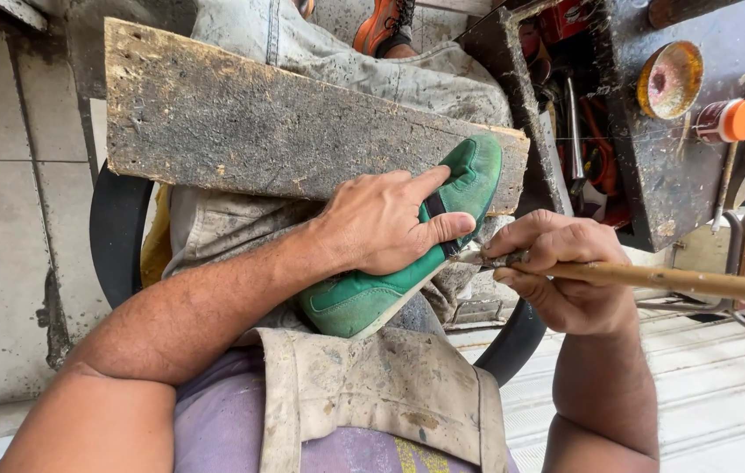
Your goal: Applying a liquid substance to the sole of a shoe using a brush at a repair bench
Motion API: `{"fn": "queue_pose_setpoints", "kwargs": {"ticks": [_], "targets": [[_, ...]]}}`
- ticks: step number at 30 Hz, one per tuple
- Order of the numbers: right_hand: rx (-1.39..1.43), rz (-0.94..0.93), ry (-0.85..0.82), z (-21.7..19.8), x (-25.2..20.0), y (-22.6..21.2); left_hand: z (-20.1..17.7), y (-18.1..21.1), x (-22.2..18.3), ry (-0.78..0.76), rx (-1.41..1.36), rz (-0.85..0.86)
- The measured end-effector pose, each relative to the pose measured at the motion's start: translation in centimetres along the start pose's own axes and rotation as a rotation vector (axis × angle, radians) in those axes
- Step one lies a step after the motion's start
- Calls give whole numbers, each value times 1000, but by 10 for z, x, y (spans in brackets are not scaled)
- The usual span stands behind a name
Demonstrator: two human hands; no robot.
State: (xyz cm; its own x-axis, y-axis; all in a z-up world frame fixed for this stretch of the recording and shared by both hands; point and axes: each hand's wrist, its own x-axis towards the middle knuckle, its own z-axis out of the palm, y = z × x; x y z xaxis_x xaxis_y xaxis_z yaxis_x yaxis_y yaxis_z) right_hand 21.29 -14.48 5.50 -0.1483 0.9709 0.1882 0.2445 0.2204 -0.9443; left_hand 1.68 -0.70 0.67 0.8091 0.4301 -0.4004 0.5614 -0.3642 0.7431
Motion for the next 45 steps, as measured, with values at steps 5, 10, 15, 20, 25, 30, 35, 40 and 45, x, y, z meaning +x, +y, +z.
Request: {"fn": "queue_pose_setpoints", "kwargs": {"ticks": [5,10,15,20,25,30,35,40,45], "targets": [[-4,-14,-15,5,-2,1,3,-1,1,-25,0,-22],[-210,-33,-79,12,2,-10,5,-1,2,-38,22,-2],[-160,-87,-127,12,4,-2,5,-2,4,-43,6,10],[-220,-54,-114,15,3,-4,5,-4,5,-47,-6,-3],[-573,-61,23,-19,-1,19,10,-16,12,-58,-36,-12],[-638,-67,435,-98,-44,70,2,-28,6,-100,-167,-11],[-518,110,901,-161,-65,93,1,-79,7,-252,-356,178],[-392,168,991,-201,-47,126,9,-103,4,-241,-740,213],[-527,284,895,-234,-39,170,15,-110,9,-243,-907,79]]}}
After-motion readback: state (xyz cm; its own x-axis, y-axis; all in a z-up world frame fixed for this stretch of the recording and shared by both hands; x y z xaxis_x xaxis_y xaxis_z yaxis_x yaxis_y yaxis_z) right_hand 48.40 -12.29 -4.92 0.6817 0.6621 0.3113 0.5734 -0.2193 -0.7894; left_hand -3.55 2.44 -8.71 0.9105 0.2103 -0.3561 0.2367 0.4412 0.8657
